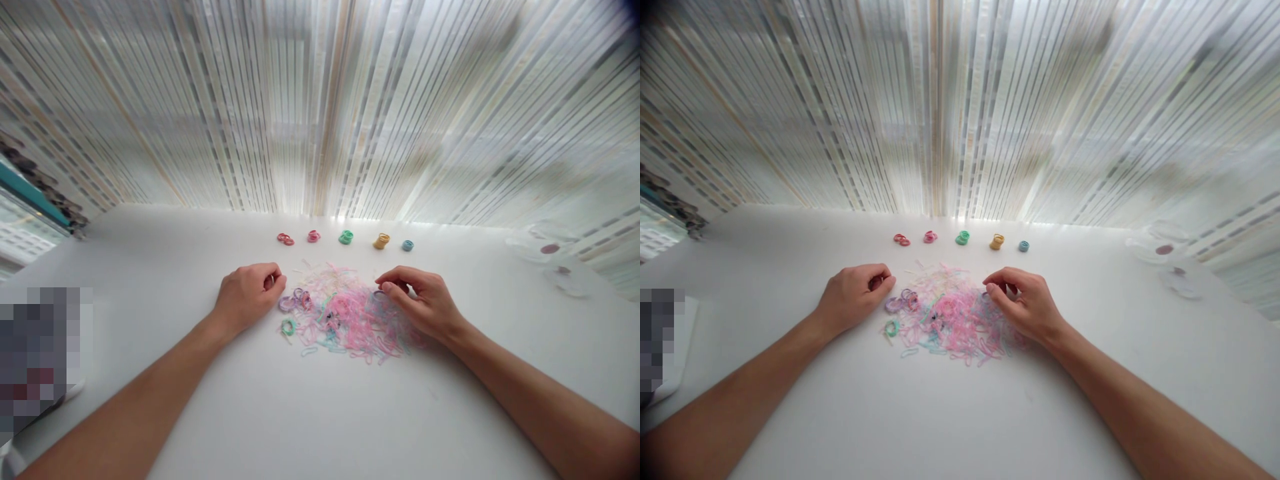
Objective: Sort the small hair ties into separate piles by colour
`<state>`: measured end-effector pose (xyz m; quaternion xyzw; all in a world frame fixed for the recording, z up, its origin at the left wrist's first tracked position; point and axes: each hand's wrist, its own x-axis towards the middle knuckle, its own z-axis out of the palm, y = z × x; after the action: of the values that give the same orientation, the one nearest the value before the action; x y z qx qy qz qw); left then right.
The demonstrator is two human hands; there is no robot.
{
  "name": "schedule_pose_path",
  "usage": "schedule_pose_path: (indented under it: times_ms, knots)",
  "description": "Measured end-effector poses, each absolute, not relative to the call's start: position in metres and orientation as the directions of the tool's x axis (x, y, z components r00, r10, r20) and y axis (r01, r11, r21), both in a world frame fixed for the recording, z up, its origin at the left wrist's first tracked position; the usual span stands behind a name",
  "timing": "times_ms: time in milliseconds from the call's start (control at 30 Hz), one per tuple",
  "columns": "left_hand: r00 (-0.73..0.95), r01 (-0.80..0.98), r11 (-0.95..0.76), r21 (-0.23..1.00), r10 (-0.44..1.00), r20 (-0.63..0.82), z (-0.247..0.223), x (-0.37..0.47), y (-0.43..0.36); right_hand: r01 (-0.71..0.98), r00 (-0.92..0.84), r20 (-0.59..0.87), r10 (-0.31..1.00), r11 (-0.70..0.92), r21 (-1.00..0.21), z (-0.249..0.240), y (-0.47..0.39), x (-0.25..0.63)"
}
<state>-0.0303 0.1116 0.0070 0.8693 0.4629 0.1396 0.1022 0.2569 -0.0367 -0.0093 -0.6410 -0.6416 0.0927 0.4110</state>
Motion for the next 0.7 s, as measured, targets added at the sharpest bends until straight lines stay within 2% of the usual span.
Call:
schedule_pose_path:
  times_ms: [400,567,700]
  knots:
    - [0.547,0.754,-0.570,0.327,0.820,0.168,0.004,-0.032,0.113,0.830,0.020,0.573,0.819,0.306,-0.466,0.004,-0.046,0.222]
    - [0.541,0.756,-0.562,0.337,0.825,0.162,0.004,-0.033,0.115,0.795,-0.147,0.537,0.830,0.423,-0.435,0.013,-0.056,0.184]
    - [0.544,0.748,-0.569,0.342,0.821,0.174,0.003,-0.033,0.116,0.800,-0.219,0.478,0.850,0.437,-0.411,0.015,-0.063,0.168]
